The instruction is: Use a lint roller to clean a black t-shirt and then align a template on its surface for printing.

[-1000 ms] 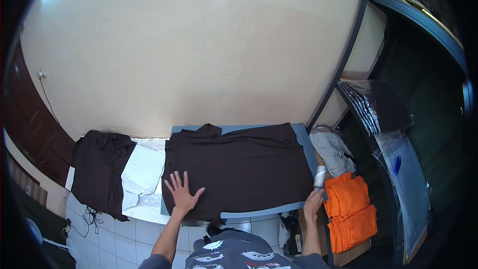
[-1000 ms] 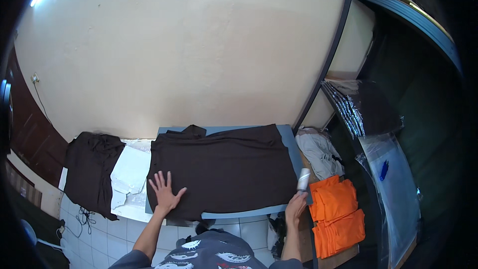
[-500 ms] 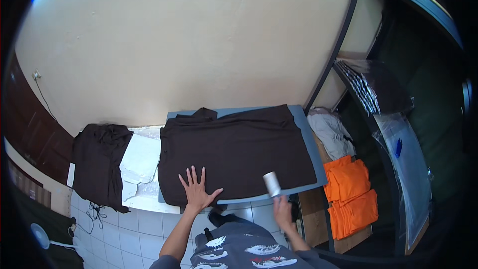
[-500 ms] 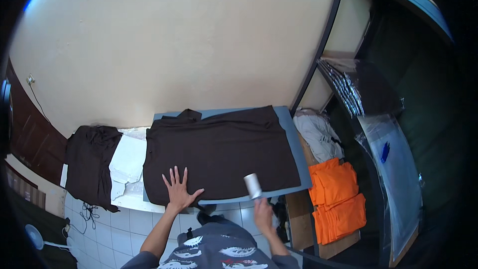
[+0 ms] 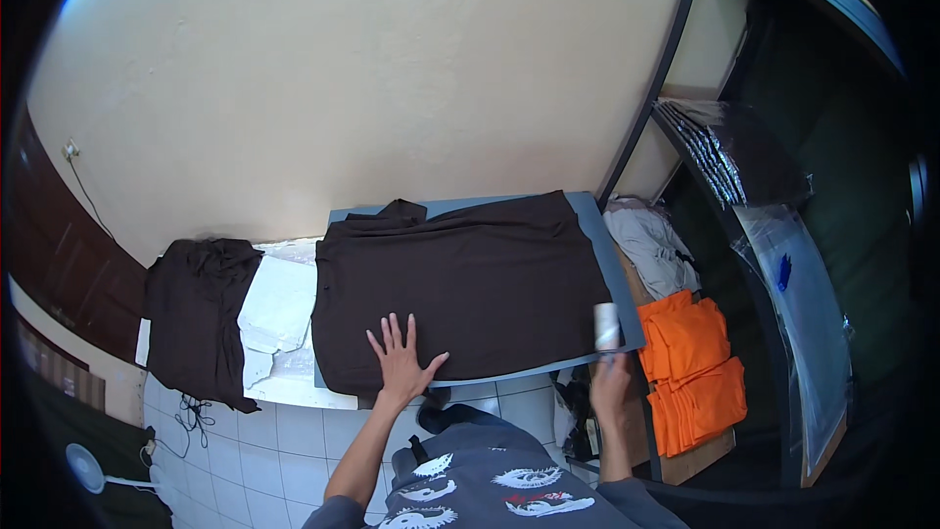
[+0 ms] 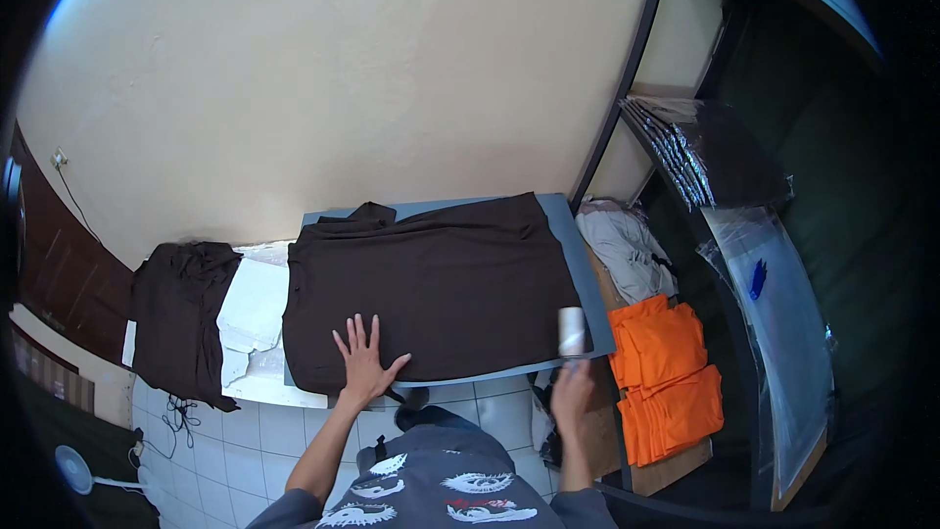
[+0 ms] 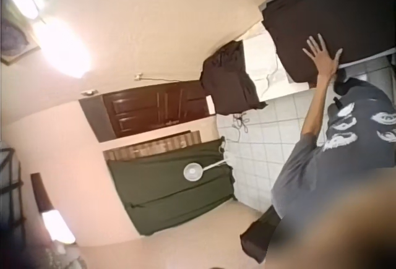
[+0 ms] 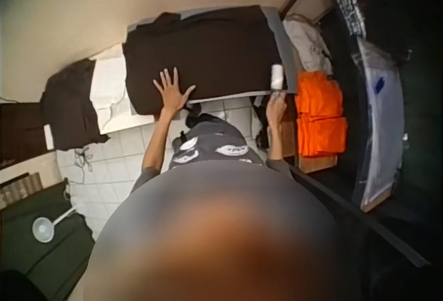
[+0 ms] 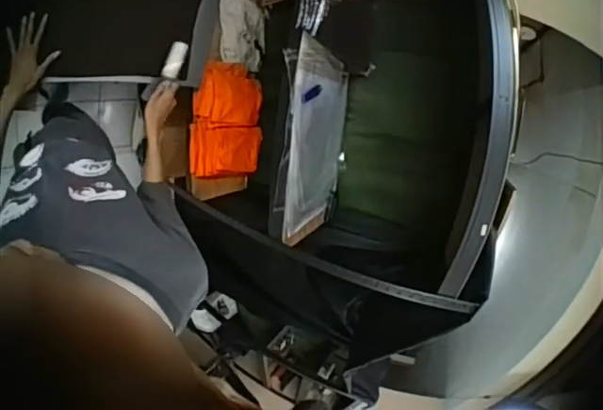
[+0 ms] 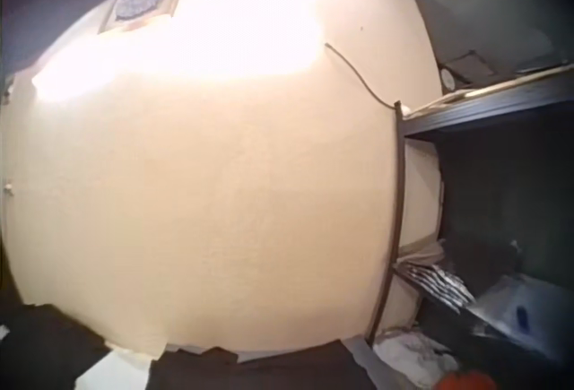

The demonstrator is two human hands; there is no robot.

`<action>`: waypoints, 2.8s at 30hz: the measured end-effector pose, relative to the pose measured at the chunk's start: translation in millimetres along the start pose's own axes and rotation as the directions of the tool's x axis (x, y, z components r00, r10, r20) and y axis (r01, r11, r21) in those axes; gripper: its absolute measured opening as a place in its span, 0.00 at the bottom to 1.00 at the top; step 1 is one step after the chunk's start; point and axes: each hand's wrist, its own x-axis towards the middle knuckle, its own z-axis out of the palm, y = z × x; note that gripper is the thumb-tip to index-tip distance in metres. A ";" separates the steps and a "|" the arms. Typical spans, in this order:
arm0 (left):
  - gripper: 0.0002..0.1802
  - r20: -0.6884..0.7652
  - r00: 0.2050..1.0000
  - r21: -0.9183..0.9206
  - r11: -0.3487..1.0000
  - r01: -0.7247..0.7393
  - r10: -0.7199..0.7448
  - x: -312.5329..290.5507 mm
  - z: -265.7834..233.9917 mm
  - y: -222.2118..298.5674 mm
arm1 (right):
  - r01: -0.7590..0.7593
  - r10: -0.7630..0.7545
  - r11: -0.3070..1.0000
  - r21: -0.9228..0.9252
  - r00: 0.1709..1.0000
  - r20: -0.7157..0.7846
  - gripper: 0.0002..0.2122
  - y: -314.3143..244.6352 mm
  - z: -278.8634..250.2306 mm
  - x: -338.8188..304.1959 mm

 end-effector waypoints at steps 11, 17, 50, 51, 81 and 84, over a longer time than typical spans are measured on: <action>0.58 0.058 0.996 0.155 0.986 0.056 -0.065 -22.7 -7.8 7.7 | 0.158 -0.118 0.983 -0.091 0.931 0.346 0.13 -13.0 35.2 -42.3; 0.54 -0.046 0.926 0.127 0.918 0.376 -0.373 -18.4 -30.0 -92.0 | 0.002 -0.011 0.977 -0.214 0.999 -0.039 0.15 68.3 -15.3 27.0; 0.53 -0.163 0.941 0.041 0.951 0.307 -0.296 -33.8 -40.6 -74.3 | 0.386 -0.359 0.910 -0.153 0.917 0.173 0.12 -34.7 60.1 -72.3; 0.53 -0.162 0.944 0.044 0.954 0.298 -0.288 -32.3 -36.1 -76.2 | 0.440 -0.412 0.886 -0.144 0.892 0.186 0.13 -38.2 65.4 -78.2; 0.49 -0.020 0.999 0.066 0.997 -0.032 0.034 -9.5 -2.7 -7.1 | 0.529 -0.502 0.838 -0.132 0.843 0.191 0.10 -58.4 118.2 -22.8; 0.49 -0.001 1.000 0.078 0.997 -0.024 0.024 -15.6 -2.5 -12.0 | 0.396 -0.373 0.882 -0.255 0.918 0.135 0.09 -37.3 106.8 30.6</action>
